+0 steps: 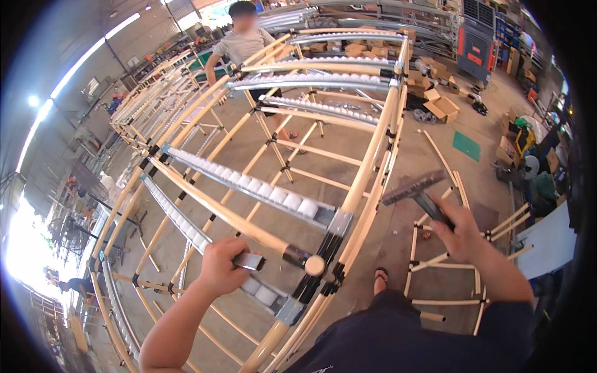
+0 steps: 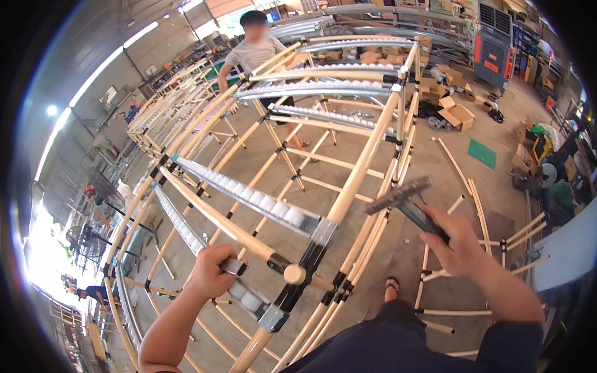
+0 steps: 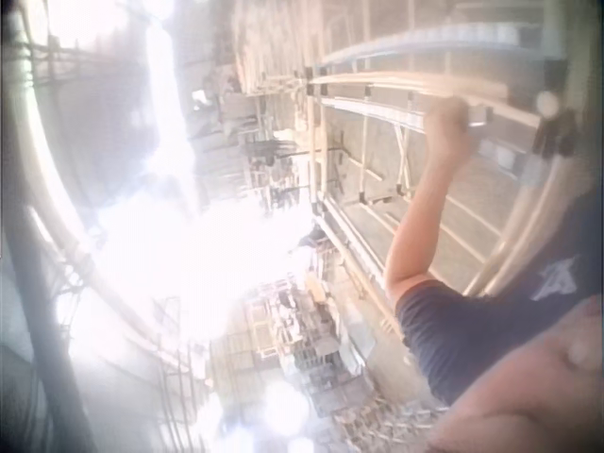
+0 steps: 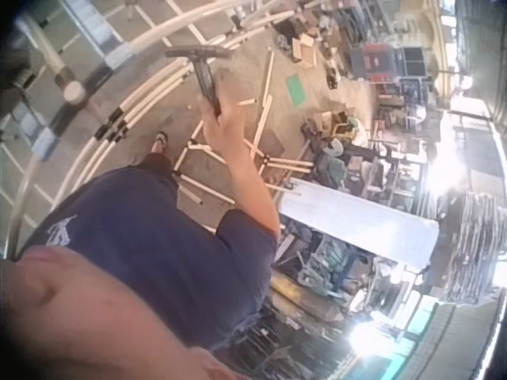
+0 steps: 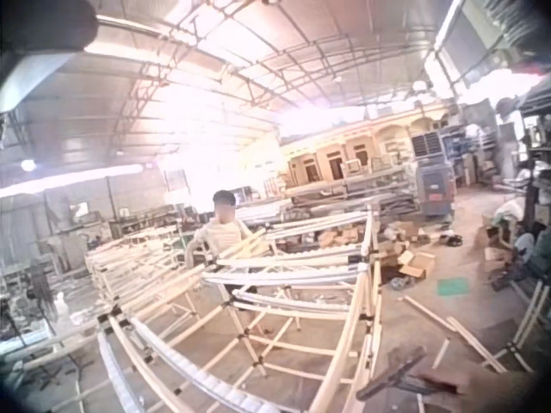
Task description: The person assembles a metal frame by using a hammer to tap and secure black plastic connectors onto horizontal and vertical poles. The person then fits roller track segments onto the frame structure.
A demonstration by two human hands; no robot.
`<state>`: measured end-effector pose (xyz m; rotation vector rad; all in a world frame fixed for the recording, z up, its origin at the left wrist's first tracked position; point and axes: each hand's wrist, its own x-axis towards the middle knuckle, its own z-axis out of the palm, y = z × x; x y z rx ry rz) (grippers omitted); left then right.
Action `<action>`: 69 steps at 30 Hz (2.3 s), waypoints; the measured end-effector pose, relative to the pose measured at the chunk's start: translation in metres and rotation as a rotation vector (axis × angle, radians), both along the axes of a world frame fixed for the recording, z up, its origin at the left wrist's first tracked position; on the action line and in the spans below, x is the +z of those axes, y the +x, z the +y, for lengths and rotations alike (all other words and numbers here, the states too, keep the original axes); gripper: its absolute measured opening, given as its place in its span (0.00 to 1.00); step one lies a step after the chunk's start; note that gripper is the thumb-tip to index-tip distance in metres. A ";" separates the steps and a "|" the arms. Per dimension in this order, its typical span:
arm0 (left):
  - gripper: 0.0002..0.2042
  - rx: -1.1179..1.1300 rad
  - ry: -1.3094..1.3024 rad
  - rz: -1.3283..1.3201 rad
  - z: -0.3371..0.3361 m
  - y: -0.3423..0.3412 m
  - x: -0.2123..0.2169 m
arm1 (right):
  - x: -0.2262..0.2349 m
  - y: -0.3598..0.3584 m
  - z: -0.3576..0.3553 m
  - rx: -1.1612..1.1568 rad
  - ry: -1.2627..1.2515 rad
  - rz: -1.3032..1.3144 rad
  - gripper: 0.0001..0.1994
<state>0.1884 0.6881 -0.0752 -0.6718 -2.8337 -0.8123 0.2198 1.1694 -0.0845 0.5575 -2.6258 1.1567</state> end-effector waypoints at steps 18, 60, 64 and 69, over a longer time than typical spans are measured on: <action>0.11 0.120 -0.278 -0.131 0.208 -0.251 0.103 | -0.147 -0.082 0.207 -0.411 -0.956 -0.299 0.05; 0.07 -0.017 0.375 0.282 0.394 -0.488 -0.017 | -0.097 -0.349 0.134 -0.027 -0.809 -0.270 0.23; 0.07 -0.024 0.344 0.219 0.394 -0.488 -0.016 | -0.099 -0.354 0.142 -0.012 -0.773 -0.294 0.25; 0.07 -0.002 0.372 0.256 0.394 -0.491 -0.024 | -0.119 -0.364 0.139 0.016 -0.871 -0.224 0.26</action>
